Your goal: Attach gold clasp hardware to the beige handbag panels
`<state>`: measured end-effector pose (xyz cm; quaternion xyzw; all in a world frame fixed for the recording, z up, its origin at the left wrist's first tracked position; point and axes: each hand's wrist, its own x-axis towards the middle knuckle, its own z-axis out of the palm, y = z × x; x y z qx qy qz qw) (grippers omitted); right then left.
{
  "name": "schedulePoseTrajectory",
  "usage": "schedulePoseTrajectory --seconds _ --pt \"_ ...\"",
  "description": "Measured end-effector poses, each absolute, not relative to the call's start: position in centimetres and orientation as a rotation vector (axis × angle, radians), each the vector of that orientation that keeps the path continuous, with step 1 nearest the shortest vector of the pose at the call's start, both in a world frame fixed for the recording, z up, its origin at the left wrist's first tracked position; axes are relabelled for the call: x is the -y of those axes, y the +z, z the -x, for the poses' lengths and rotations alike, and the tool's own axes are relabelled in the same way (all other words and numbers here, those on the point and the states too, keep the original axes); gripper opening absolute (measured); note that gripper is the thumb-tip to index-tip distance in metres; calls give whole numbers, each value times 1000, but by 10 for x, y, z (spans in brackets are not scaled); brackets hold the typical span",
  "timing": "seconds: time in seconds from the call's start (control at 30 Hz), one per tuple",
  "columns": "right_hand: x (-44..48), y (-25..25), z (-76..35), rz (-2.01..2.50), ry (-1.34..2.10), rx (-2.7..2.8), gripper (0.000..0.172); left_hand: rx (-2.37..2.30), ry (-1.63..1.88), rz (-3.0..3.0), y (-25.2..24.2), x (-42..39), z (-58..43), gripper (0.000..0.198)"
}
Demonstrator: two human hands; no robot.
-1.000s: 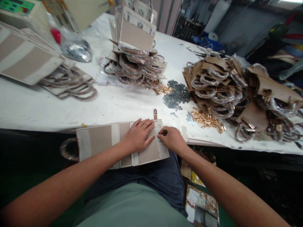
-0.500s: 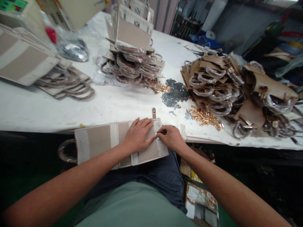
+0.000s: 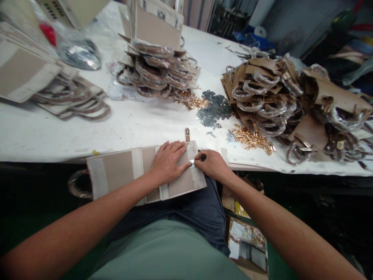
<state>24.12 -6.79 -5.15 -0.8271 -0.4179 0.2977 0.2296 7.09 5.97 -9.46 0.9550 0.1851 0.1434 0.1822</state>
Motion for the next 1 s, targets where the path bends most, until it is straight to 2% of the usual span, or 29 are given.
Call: schedulePoseTrajectory --seconds 0.2,0.4,0.47,0.63,0.73,0.83,1.0 --pt "66 -53 -241 2296 800 1192 10 -519 403 -2688 -95 -60 -71 63" --pt "64 -53 -251 2191 1049 1026 12 -526 402 -2686 -93 -61 -69 62" --pt "60 -48 -258 2204 966 1106 11 -532 414 -2683 -93 -62 -68 62" --pt "47 -42 -304 2454 489 1272 13 -527 434 -2685 -96 -67 -69 64" --pt "35 -49 -343 2608 279 1167 23 -527 440 -2685 -96 -68 -69 64" --pt "18 -59 -373 2646 205 1117 32 -532 441 -2691 -97 -68 -68 64" --pt "2 -70 -384 2688 168 1149 27 -534 431 -2692 -97 -69 -67 65"
